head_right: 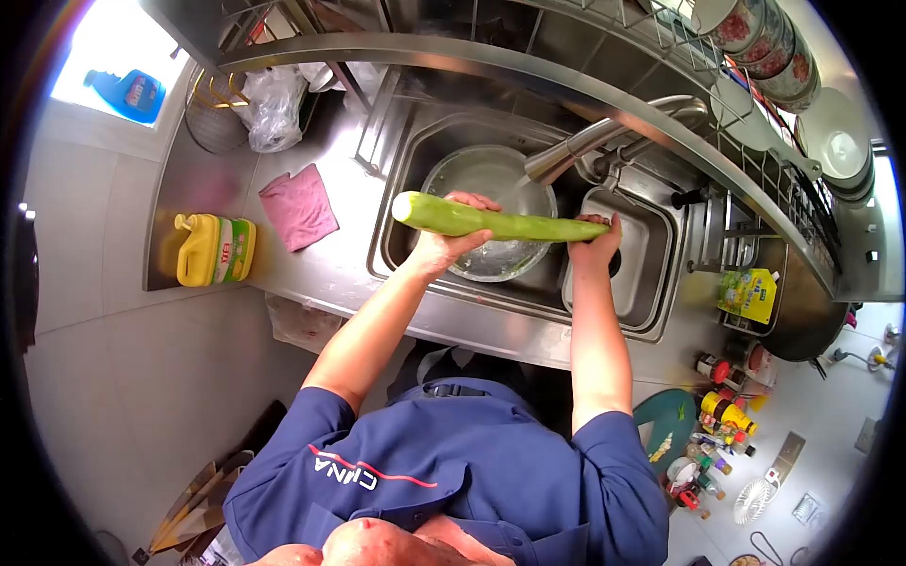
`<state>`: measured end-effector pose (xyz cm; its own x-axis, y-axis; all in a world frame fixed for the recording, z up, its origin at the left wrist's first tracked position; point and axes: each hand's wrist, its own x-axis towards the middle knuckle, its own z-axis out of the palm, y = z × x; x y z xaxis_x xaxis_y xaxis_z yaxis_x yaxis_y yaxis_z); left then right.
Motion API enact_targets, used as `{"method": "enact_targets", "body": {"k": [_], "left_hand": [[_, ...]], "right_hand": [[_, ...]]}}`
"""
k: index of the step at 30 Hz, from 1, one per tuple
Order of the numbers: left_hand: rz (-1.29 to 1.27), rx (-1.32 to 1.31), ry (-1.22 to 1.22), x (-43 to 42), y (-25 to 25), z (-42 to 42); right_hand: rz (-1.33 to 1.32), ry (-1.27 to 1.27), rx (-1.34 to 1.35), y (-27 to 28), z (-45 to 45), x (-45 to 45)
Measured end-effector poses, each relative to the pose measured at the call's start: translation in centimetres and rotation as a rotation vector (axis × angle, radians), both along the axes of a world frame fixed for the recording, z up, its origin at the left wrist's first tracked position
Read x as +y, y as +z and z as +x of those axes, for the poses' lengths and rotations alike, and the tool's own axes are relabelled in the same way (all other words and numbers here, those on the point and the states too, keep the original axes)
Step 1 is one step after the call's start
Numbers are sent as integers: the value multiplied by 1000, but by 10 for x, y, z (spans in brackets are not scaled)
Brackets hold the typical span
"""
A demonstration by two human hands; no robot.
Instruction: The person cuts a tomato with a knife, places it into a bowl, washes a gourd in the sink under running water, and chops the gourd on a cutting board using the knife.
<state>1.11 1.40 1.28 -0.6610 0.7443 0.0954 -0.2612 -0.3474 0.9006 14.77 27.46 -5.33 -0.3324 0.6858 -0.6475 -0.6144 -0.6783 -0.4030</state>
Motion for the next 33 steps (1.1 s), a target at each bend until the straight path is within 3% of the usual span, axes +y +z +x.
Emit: {"method": "enact_targets", "body": {"k": [3, 5, 9, 16, 22, 29, 32, 33], "left_hand": [[48, -87, -83, 20, -3, 6], [139, -379, 6, 34, -3, 7], [217, -585, 97, 54, -6, -1], [167, -716, 313, 97, -23, 2], [129, -943, 313, 106, -10, -1], [182, -891, 272, 113, -34, 2], [144, -885, 322, 116, -39, 4], [47, -774, 329, 116, -40, 4]], "right_hand": [[51, -86, 6, -11, 29, 30], [74, -142, 76, -12, 48, 50], [172, -261, 131, 12, 72, 60], [267, -277, 198, 31, 99, 75], [285, -294, 191, 37, 110, 74], [277, -332, 190, 43, 108, 71], [288, -305, 199, 44, 107, 72], [295, -316, 194, 44, 106, 72]]}}
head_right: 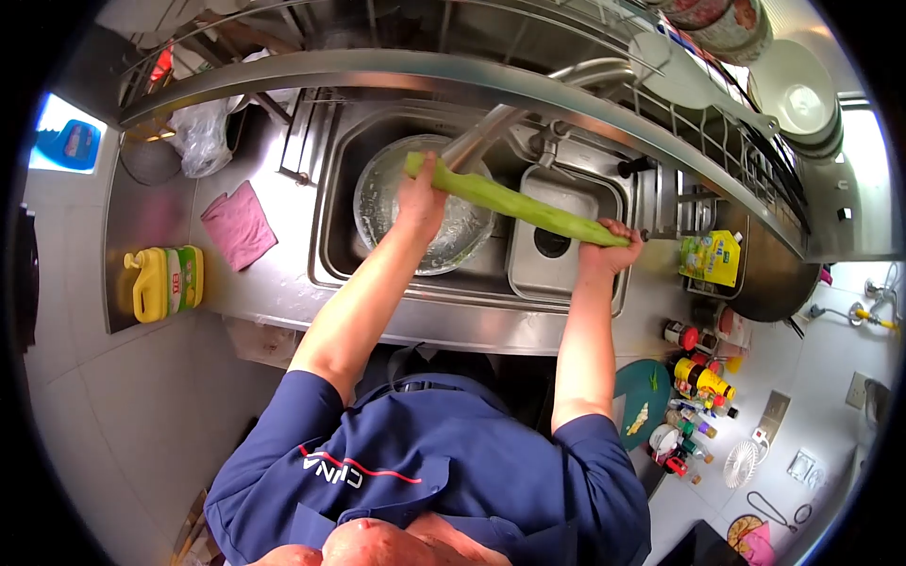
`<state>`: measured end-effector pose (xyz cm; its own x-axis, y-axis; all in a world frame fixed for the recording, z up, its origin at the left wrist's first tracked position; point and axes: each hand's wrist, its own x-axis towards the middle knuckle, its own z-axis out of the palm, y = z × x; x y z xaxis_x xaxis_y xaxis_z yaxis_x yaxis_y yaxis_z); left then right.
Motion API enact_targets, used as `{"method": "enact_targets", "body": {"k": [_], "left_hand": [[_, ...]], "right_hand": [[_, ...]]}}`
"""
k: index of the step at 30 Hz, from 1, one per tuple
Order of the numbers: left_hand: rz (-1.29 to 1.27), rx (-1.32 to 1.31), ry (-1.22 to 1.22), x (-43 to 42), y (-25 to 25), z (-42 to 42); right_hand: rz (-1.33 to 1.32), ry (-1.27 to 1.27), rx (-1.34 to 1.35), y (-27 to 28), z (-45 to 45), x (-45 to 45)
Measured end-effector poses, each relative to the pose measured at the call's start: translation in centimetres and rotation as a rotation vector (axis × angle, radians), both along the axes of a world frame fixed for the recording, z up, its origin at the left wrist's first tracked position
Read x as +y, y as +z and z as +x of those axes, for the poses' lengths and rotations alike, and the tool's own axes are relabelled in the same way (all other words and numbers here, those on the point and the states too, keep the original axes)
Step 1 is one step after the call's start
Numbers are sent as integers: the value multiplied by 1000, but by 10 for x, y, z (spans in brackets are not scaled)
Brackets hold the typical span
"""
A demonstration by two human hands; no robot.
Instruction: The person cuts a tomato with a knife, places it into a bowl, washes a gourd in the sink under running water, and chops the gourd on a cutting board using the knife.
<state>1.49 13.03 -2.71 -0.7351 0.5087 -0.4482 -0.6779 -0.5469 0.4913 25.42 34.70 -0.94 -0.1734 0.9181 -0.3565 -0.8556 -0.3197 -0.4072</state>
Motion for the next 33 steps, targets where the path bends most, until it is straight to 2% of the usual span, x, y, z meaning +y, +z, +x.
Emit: {"method": "enact_targets", "body": {"k": [1, 2, 4, 6, 8, 11, 15, 18, 20, 23, 24, 26, 27, 28, 30, 31, 33], "left_hand": [[-105, 96, -31, 0, -1, 0], [-103, 94, -41, 0, -2, -2], [35, -46, -8, -2, -3, -4], [36, -74, -26, 1, -6, -1], [98, -242, -49, 2, -11, 2], [121, -281, -79, -2, -10, 3], [171, -236, -16, -16, -16, -10], [139, -185, -29, -31, 10, -4], [228, -197, -53, -44, 12, -8], [114, 19, 51, -71, 17, -23], [82, 51, 73, -81, 17, -28], [42, 134, 86, -99, 17, -34], [26, 158, 110, -104, 15, -35], [26, 162, 98, -106, 16, -38], [42, 226, 132, -110, 18, -40], [40, 247, 132, -111, 21, -43], [35, 286, 114, -111, 23, -44]], "right_hand": [[-9, 17, 14, 2, -4, -3], [-20, 35, 29, 4, -8, -6], [-43, 44, 55, 4, -15, -8], [-5, 89, -65, -3, -28, -12], [0, 117, -44, 0, -45, -27], [-1, 191, -43, 3, -74, -45], [-147, 271, -36, -1, -119, -69], [-228, 450, -103, -34, -152, -90], [-201, 520, -135, -54, -176, -115], [-282, 603, -154, -33, -204, -154], [-290, 591, -147, -43, -210, -155], [-114, 531, -351, -67, -226, -152], [-10, 513, -606, -69, -231, -156], [-14, 502, -602, -70, -230, -161], [494, 618, -1177, -72, -224, -172], [491, 618, -1181, -72, -217, -174], [1158, 516, -1375, -72, -197, -167]]}}
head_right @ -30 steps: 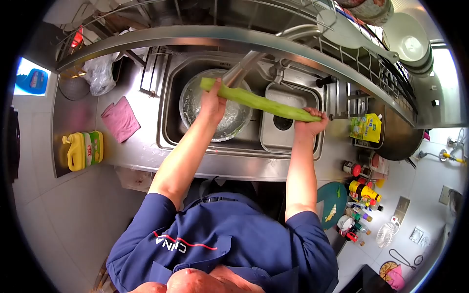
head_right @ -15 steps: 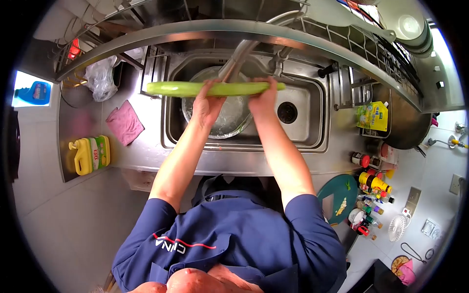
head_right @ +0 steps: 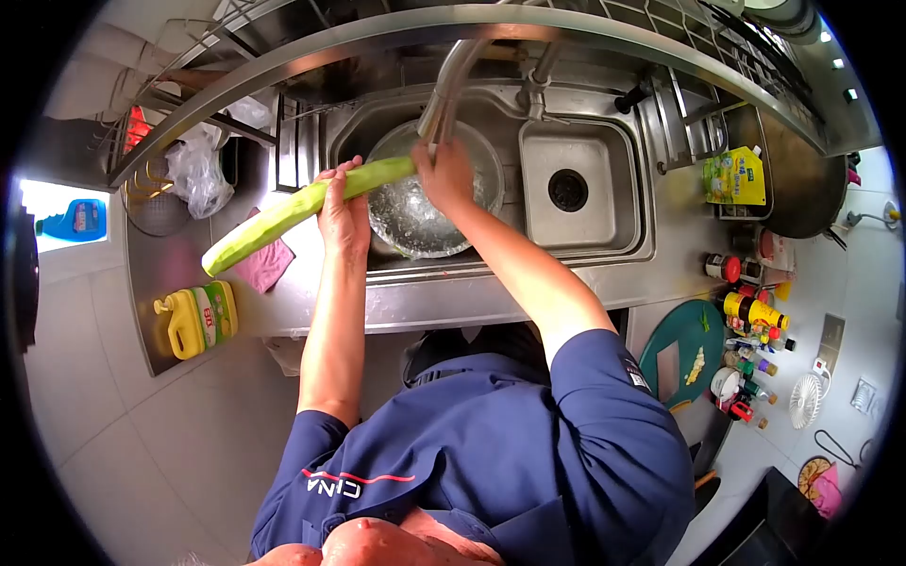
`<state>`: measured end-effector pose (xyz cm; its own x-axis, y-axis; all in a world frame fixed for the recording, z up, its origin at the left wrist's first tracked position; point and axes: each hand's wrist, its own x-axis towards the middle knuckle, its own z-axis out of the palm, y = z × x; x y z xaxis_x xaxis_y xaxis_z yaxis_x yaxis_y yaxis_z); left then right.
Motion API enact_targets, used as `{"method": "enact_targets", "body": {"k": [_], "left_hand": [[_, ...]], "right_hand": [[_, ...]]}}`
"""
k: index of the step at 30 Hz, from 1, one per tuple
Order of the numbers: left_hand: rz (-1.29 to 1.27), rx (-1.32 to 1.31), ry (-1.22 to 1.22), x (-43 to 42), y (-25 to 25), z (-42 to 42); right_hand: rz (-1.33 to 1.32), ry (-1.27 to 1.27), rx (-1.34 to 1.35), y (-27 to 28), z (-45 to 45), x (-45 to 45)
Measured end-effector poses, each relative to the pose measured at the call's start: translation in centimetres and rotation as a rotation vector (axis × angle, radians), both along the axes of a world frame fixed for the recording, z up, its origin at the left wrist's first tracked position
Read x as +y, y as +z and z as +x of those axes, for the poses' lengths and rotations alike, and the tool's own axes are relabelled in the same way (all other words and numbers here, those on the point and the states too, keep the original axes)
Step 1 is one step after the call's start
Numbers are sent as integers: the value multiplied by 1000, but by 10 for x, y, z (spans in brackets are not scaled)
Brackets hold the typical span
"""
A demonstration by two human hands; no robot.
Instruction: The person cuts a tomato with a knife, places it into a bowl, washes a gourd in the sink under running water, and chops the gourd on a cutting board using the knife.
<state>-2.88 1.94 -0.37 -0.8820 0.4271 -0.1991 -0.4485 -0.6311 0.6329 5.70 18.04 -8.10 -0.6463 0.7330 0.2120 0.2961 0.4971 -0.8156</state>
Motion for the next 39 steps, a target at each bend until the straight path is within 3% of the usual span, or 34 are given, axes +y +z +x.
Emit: {"method": "enact_targets", "body": {"k": [1, 2, 4, 5, 7, 9, 11, 14, 18, 21, 23, 27, 33, 35, 39], "left_hand": [[-11, 43, -17, 1, 1, -1], [-4, 38, -31, 3, 3, 2], [-40, 63, -51, 12, 0, 9], [-80, 88, -73, 18, -2, 14], [-105, 144, -164, 28, -1, 29], [-54, -6, -153, 31, 4, 35], [3, -98, -95, 25, 9, 21], [27, -245, -24, 21, 16, 1], [47, -337, -28, 38, 4, 12], [30, -223, -275, 64, -31, 34], [-75, -150, -369, 83, -23, 56], [-17, -199, -345, 105, -1, 61], [-176, -262, -143, 127, -5, 63], [-214, -224, -437, 130, -16, 79], [-112, -358, -373, 125, -26, 85]], "right_hand": [[299, 141, -33, 2, 5, 0], [305, 146, -32, 23, 8, -4], [336, 401, 98, 58, 17, -12], [337, 401, 95, 58, 17, -11], [82, 487, -228, 55, 12, -6], [92, 447, -232, 44, 11, 6], [284, 449, -356, 37, 24, 26], [287, 354, -474, 43, 47, 54], [294, 417, -468, 61, 64, 64], [264, 483, -454, 84, 71, 51], [209, 436, -517, 105, 77, 44], [156, 351, -708, 111, 112, 63], [195, 395, -887, 133, 110, 67], [192, 372, -833, 126, 99, 61], [139, 383, -753, 139, 80, 46]]}}
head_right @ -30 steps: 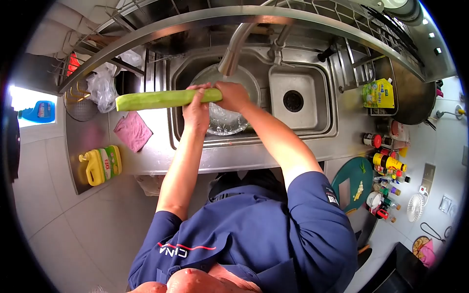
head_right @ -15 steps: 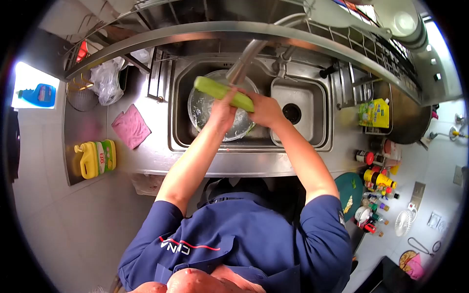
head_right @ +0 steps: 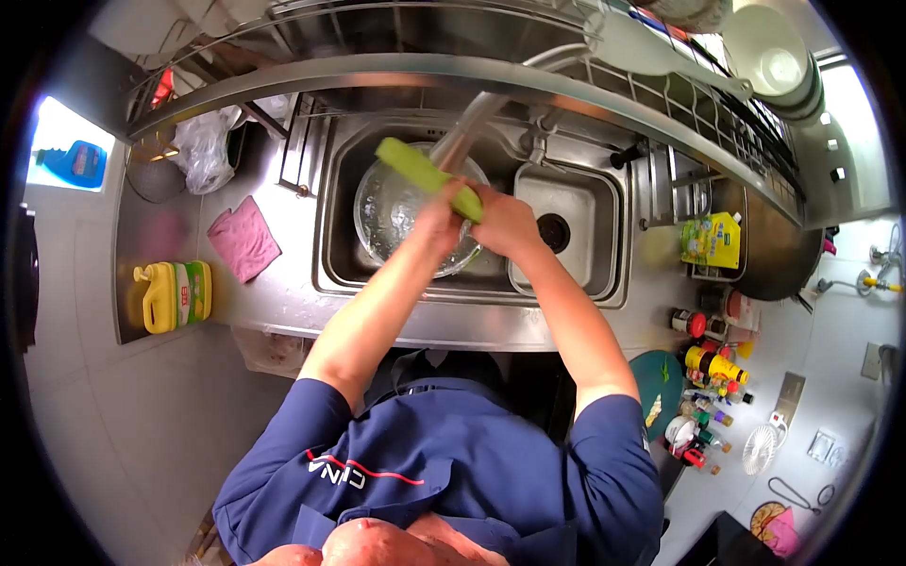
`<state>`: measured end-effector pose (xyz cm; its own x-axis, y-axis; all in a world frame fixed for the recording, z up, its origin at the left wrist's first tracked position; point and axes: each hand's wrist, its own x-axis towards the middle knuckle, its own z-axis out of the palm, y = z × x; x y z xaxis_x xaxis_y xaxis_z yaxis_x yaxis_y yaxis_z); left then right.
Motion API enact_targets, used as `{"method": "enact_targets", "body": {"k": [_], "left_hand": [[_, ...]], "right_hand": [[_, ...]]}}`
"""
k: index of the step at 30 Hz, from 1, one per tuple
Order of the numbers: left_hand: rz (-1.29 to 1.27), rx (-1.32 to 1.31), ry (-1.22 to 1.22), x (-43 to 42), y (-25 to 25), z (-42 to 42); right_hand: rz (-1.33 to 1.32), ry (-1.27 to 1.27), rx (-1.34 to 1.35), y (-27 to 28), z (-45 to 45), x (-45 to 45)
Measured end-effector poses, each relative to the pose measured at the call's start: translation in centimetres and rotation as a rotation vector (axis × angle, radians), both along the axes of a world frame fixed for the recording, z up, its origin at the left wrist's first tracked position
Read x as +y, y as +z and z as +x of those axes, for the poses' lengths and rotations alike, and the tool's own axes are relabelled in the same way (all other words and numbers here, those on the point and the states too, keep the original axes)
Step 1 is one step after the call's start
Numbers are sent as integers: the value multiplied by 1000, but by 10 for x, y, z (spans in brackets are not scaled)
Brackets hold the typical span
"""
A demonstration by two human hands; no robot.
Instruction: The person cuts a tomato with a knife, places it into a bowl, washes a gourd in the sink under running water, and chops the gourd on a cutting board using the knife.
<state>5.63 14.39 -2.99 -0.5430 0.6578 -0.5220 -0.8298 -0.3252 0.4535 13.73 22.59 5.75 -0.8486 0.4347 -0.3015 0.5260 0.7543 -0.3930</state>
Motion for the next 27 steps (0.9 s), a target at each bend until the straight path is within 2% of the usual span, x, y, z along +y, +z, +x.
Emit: {"method": "enact_targets", "body": {"k": [2, 6, 10, 15, 17, 18, 20, 21, 23, 24, 26, 27], "left_hand": [[135, 107, 37, -24, -6, -29], [119, 152, 286, -77, 56, -67], [276, 240, 467, -123, 71, -101], [218, 411, 537, -150, 104, -111], [198, 434, 538, -153, 107, -111], [182, 451, 546, -152, 108, -111], [178, 450, 546, -151, 103, -110], [209, 441, 537, -150, 102, -109], [242, 434, 512, -145, 101, -105], [239, 434, 507, -140, 100, -101], [200, 372, 412, -132, 96, -89], [269, 336, 350, -126, 83, -85]], "right_hand": [[-30, 13, 98, -8, -2, 0], [-93, 13, 189, -37, -11, 5], [-96, -20, 274, -76, -38, 11], [-191, -98, 304, -98, -56, 4], [-437, -202, 314, -116, -61, -1], [-438, -201, 320, -121, -65, -8], [-1307, -858, 542, -123, -71, -33], [-1312, -862, 547, -122, -72, -37], [-1983, -1175, 627, -123, -70, -42], [-1985, -1181, 630, -124, -69, -45], [-2151, -1044, 929, -123, -65, -54], [-2156, -1044, 921, -120, -64, -57]]}}
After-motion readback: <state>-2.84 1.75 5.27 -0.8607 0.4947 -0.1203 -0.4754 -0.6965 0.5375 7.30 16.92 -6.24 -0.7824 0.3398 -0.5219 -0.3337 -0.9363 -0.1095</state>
